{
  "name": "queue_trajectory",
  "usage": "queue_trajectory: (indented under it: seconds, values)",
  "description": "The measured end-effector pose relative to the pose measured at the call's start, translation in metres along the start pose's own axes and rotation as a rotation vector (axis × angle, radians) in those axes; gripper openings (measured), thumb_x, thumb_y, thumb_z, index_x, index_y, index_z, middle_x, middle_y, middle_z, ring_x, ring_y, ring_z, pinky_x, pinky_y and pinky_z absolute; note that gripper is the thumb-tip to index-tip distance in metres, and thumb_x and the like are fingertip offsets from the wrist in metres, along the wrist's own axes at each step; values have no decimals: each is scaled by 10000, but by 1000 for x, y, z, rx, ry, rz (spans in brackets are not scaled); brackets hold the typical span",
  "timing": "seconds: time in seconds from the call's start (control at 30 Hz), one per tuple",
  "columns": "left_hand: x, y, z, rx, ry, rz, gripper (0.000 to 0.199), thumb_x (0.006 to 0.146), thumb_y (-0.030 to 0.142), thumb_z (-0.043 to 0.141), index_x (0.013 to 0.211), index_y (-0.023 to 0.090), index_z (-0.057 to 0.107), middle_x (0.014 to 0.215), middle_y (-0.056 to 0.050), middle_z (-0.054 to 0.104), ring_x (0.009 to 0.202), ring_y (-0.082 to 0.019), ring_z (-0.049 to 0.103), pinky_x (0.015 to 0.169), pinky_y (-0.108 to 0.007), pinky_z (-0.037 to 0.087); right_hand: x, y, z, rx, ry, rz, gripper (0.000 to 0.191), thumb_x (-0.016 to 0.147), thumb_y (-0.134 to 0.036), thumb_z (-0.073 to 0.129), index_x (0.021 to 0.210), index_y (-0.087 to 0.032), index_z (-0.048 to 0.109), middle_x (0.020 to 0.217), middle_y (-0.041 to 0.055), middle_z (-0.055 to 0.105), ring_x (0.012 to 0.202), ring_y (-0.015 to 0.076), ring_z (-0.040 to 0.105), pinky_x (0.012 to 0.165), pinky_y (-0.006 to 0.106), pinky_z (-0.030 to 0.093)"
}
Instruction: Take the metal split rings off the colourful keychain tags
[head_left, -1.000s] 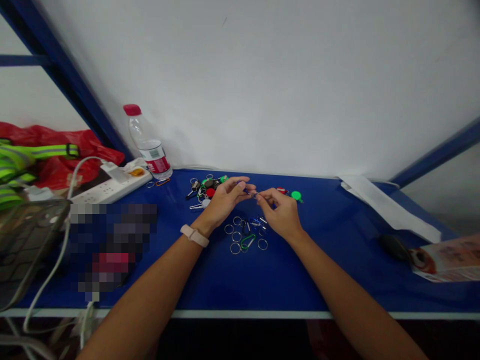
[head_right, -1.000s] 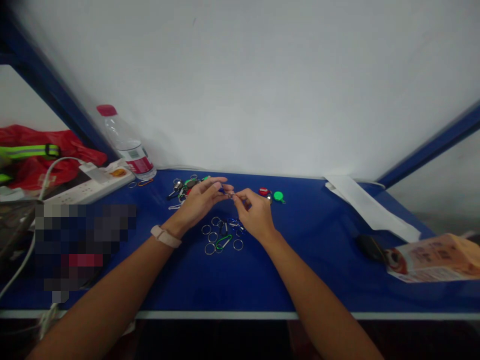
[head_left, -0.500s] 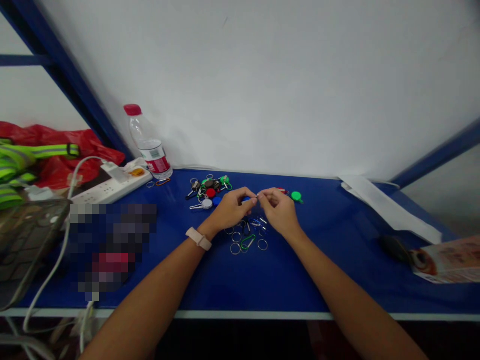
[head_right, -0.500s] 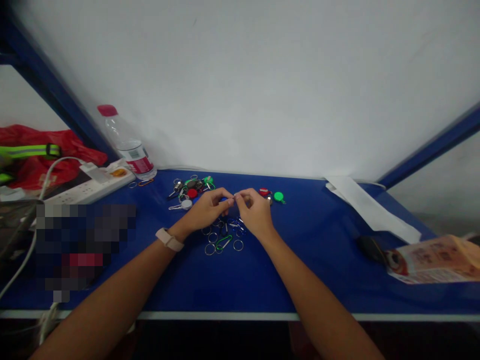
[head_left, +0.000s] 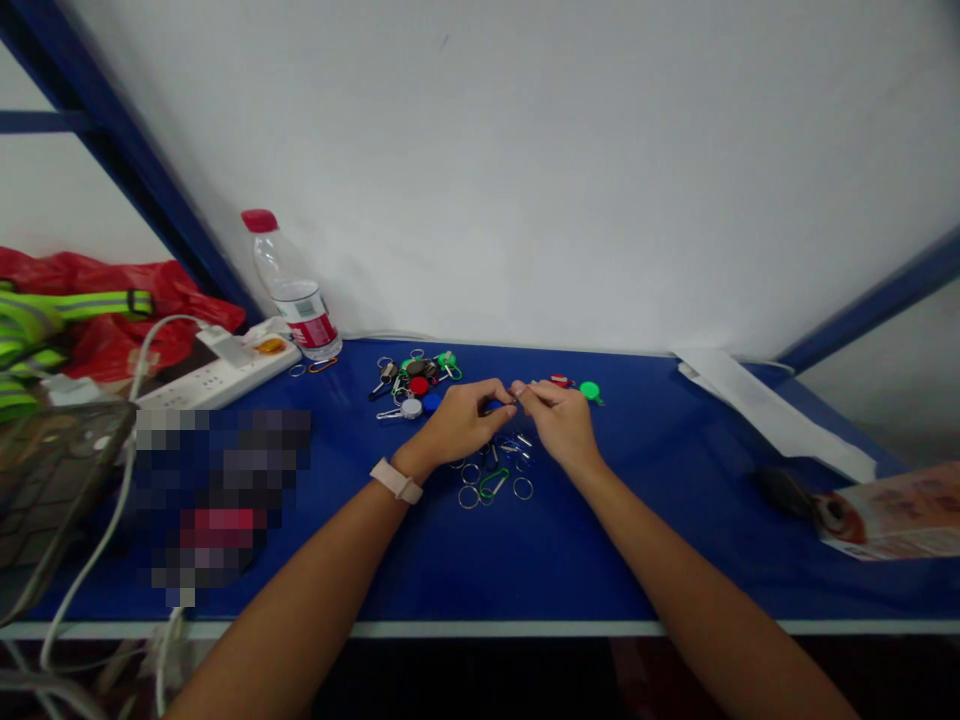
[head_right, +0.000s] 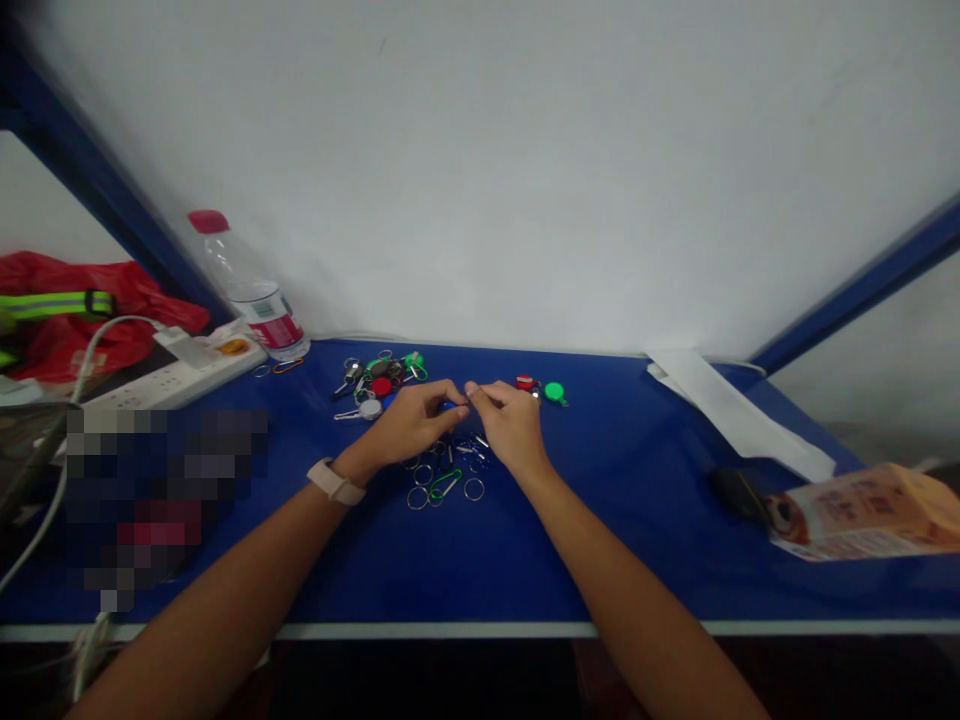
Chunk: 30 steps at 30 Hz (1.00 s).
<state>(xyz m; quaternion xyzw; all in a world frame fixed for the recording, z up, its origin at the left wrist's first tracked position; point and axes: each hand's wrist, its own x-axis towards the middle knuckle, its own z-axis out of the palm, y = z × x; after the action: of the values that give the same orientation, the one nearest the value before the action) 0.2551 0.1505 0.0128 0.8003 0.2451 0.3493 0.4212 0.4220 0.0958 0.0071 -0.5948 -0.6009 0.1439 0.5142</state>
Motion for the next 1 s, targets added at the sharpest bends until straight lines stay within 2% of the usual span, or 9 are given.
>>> queue_trajectory:
  seconds: [0.17, 0.37, 0.47, 0.57, 0.63, 0.7, 0.8, 0.87, 1.0]
  values:
    - [1, -2, 1, 82, 54, 14, 150, 900, 311, 653, 835, 177, 676, 684, 2, 616, 609, -123, 466, 618, -281, 360, -1, -2, 8, 247, 3, 152, 327, 860, -445, 674, 649, -205, 743, 556, -24, 547, 598, 147, 491, 705, 324, 433]
    - [1, 5, 0, 223, 67, 73, 73, 885, 191, 648, 820, 180, 679, 726, 7, 656, 640, -117, 519, 682, -274, 426, -6, -10, 13, 264, 44, 107, 362, 868, -433, 655, 595, -199, 701, 567, -22, 513, 618, 140, 445, 682, 315, 389]
    - [-1, 5, 0, 293, 79, 118, 70, 887, 175, 639, 852, 182, 698, 750, -2, 670, 660, -126, 542, 692, -283, 437, -7, -11, 11, 142, -2, 25, 371, 907, -423, 610, 645, -194, 737, 598, -4, 531, 625, 149, 459, 624, 304, 363]
    - [-2, 4, 0, 355, 90, 125, 91, 885, 149, 623, 858, 176, 705, 757, -12, 674, 679, -135, 559, 693, -290, 436, -6, -9, 7, -74, 1, -89, 319, 937, -385, 582, 864, -169, 806, 641, 14, 579, 601, 154, 480, 599, 304, 373]
    - [-2, 2, -1, 365, 102, 112, 76, 882, 158, 632, 853, 170, 701, 769, -18, 681, 687, -136, 570, 691, -292, 437, -6, -6, 4, -227, 54, -175, 313, 942, -363, 598, 1039, -141, 796, 662, 24, 618, 603, 164, 515, 637, 317, 411]
    - [-1, 1, -2, 368, 117, 103, 63, 886, 190, 650, 855, 168, 700, 788, -24, 692, 698, -140, 585, 697, -298, 443, -5, -4, 0, -368, 94, -271, 309, 956, -344, 603, 1093, -131, 780, 697, 45, 667, 653, 187, 572, 715, 343, 439]
    - [-1, 1, -3, 383, 122, 107, 56, 887, 203, 661, 866, 170, 701, 825, -33, 714, 738, -151, 615, 734, -312, 464, -5, -3, -4, -525, 74, -381, 297, 1002, -306, 543, 1026, -149, 794, 784, 86, 724, 743, 213, 627, 798, 374, 431]
    - [-1, 1, -3, 397, 106, 117, 42, 884, 182, 663, 879, 172, 703, 843, -36, 721, 768, -159, 632, 757, -317, 477, -6, -5, -4, -551, 48, -381, 315, 1016, -291, 513, 982, -165, 799, 791, 87, 721, 743, 213, 627, 801, 375, 423]
    - [-4, 1, 0, 490, 8, 119, 69, 893, 154, 643, 889, 164, 711, 817, -49, 703, 773, -176, 641, 747, -317, 494, -7, -10, 0, -305, -6, -249, 374, 1007, -334, 524, 763, -190, 768, 652, 32, 626, 644, 174, 570, 679, 320, 412]
